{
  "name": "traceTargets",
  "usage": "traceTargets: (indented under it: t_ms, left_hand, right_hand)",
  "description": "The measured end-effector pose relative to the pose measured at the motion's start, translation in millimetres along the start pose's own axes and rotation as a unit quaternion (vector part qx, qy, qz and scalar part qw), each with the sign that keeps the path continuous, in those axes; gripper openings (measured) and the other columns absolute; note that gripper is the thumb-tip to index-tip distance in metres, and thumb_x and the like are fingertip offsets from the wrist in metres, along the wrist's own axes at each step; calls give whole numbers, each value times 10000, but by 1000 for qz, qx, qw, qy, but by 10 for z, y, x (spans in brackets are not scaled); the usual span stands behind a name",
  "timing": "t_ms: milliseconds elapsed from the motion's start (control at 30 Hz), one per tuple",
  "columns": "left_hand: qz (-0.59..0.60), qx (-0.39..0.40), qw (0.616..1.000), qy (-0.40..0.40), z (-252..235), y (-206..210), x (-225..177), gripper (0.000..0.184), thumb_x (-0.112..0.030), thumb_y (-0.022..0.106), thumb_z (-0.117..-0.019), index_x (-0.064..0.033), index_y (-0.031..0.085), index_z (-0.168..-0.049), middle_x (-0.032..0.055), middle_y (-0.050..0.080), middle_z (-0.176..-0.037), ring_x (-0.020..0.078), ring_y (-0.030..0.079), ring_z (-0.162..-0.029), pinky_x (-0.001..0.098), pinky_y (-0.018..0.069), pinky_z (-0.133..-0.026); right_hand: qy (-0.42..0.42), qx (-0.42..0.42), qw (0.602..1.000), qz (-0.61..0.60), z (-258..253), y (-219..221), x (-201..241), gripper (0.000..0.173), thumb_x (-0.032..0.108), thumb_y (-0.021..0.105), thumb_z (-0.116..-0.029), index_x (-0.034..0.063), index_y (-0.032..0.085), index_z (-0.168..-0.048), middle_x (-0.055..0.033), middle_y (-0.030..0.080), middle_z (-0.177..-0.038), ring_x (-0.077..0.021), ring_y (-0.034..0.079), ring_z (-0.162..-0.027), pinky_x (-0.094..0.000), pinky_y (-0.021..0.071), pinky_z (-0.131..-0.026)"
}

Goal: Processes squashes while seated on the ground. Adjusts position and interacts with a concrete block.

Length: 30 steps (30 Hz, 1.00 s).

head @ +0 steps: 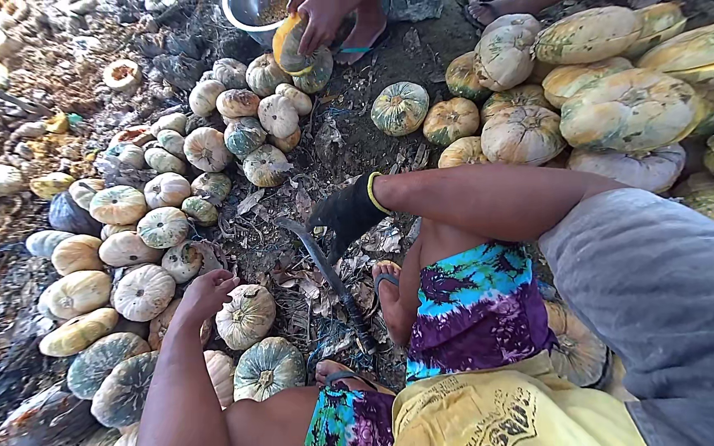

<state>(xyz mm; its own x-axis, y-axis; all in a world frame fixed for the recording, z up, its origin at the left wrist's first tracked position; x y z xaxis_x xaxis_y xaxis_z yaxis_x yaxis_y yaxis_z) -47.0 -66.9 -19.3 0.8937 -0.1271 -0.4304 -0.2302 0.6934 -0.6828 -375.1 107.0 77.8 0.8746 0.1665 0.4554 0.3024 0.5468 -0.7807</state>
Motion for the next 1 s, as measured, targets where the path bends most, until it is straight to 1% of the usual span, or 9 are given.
traceTargets:
  t_ms: [67, 100, 200, 300, 533, 733, 833, 900, 1000]
  left_hand:
    - [2, -1, 1000, -1, -6, 2, 3, 323, -279, 612, -1057, -60, 638, -1295, 165, 720, -1081, 269, 734, -856, 483, 612, -781]
    - [1, -1, 1000, -1, -1, 4, -4, 322, -275, 612, -1058, -58, 638, -1295, 166, 720, -1080, 269, 734, -855, 482, 610, -780]
    - [-1, -2, 1000, -3, 22, 8, -28, 318, -270, 613, -1058, -61, 638, -1296, 160, 720, -1082, 259, 735, -853, 470, 613, -777]
    - [-6, 1, 1000, 0, 23, 1, -16, 327, -282, 610, -1058, -63, 638, -1300, 149, 722, -1086, 249, 734, -855, 463, 614, -781]
    - [-8, 0, 1000, 1, 28, 0, -40, 314, -271, 603, -1062, -66, 637, -1297, 142, 722, -1083, 240, 734, -854, 451, 614, -781]
    - [-17, 1, 1000, -1, 30, 0, -60, 306, -271, 581, -1074, -68, 640, -1295, 144, 722, -1099, 236, 736, -862, 449, 613, -785]
    - [-24, 7, 1000, -9, 41, -1, -75, 308, -264, 529, -1095, -51, 672, -1264, 151, 730, -1096, 237, 734, -890, 455, 600, -820]
    - [-31, 8, 999, -11, 62, 1, -92, 302, -254, 520, -1097, -43, 691, -1228, 132, 740, -1060, 217, 728, -884, 440, 593, -828]
    - [-33, 11, 999, -8, 62, 5, -107, 311, -265, 523, -1097, -38, 697, -1218, 124, 747, -1041, 208, 732, -871, 436, 595, -822]
  right_hand:
    - [-32, -47, 998, -36, -30, 13, 6, 953, 534, 846, -797, 71, 462, -1536, -164, 557, -1448, -308, 519, -1361, -502, 421, -1135]
    - [-40, -52, 997, -44, -27, 4, 24, 953, 528, 843, -803, 75, 452, -1545, -157, 539, -1482, -296, 498, -1390, -491, 399, -1158]
    - [-26, -12, 1000, -8, 17, -17, 85, 817, 517, 787, -867, 54, 519, -1485, -169, 610, -1392, -316, 567, -1315, -535, 439, -1103]
    - [14, 48, 998, 32, 12, -12, 75, 785, 562, 738, -891, 74, 536, -1472, -175, 648, -1323, -347, 604, -1262, -590, 468, -1048]
    - [37, 63, 997, 13, 59, -55, 88, 733, 547, 712, -920, 81, 550, -1462, -176, 656, -1319, -349, 601, -1272, -585, 455, -1066]
    - [36, 74, 996, 27, 45, -46, 50, 687, 548, 697, -930, 98, 576, -1435, -167, 678, -1271, -346, 630, -1221, -587, 479, -1029]
    - [26, 42, 999, 23, 37, -40, 52, 799, 531, 739, -905, 60, 495, -1503, -196, 614, -1372, -354, 573, -1307, -570, 445, -1085]
    - [3, -11, 1000, 5, 2, -17, 39, 938, 529, 790, -860, 41, 401, -1561, -212, 495, -1513, -346, 460, -1428, -526, 376, -1172]
    - [-36, -62, 996, -45, -8, -26, 64, 990, 531, 839, -806, 60, 409, -1563, -179, 433, -1581, -299, 394, -1484, -467, 328, -1216]
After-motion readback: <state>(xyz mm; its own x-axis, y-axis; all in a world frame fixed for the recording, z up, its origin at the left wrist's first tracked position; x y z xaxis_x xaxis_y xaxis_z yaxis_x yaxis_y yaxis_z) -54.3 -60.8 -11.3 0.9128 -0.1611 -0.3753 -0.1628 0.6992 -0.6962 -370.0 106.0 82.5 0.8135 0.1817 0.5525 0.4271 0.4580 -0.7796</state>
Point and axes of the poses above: each hand's wrist, its own z-axis away from the middle knuckle, its own y-axis out of the palm, x = y × z, the point moved 1 cm from there along -z, towards the middle knuckle
